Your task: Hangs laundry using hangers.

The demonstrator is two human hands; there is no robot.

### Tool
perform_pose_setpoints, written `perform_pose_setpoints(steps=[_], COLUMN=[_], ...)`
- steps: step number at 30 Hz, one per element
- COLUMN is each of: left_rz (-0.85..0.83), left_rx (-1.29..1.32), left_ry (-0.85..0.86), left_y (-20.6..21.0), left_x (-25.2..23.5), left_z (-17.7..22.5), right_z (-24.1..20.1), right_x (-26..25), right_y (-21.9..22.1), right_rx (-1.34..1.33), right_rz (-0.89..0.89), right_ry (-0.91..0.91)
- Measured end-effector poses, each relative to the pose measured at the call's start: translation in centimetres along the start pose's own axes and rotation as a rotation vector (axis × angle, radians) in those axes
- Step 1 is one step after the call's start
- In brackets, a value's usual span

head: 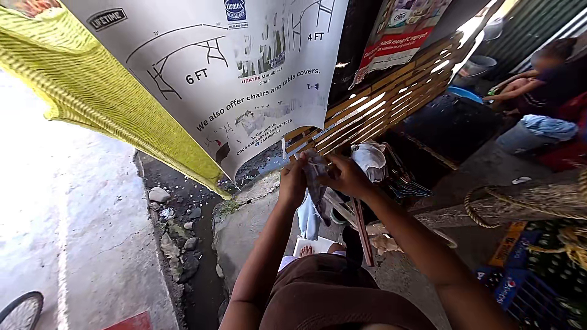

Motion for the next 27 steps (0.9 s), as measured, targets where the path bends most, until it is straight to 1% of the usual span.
perform_pose_setpoints(steps=[2,4,6,9,13,17,19,22,27], left_rz=[-0.006,0.014,0.031,0.044,0.079,0.098,0.096,0.093,0.128], left_rx=[-0.049,-0.111,-0.164,-0.176,-0.184,-0.192,-0.177,-0.161,-0.152], left_ry=[0.044,0.07,0.097,0.141,0.163,0.156,0.157,0.152,0.181], left_y=[-0.1,-0.3,-0.6,-1.0,-1.9,-2.5,-2.2,-1.7,-1.5], left_x=[0.3,0.5,0.7,0.9,0.9,0.8,0.8,1.0,1.2], left_z=[0.9,1.7,2.1,2.4,2.6,2.3,1.8,0.7,-0.1], right_z=[-0.3,-1.0,-1.6,-1.9,-2.3,-3.1,-3.7,-4.6,-4.5], right_x=[0.1,0.0,-0.1,-0.3,0.0,0.1,-0.1,-0.7,-1.4], right_y=[0.8,0.9,0.9,0.8,-0.3,-1.0,-1.1,-0.9,0.3], right_rx=[-0.016,0.009,0.076,0.181,0.284,0.212,0.133,0.074,0.142], right_rz=[0.028,0.017,-0.012,-0.033,0.116,0.191,0.197,0.214,0.239], right_ry=[-0.014,-0.004,0.016,0.05,-0.045,-0.16,-0.172,-0.116,-0.047])
Point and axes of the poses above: each hand's wrist, its own x-axis away from the middle knuckle, its own y-axis out of the palm, z = x × y, the point moved 10 cm from there along -x, towards the middle knuckle, and after that the axes turned 2 degrees about y, right-handed, at the moved point
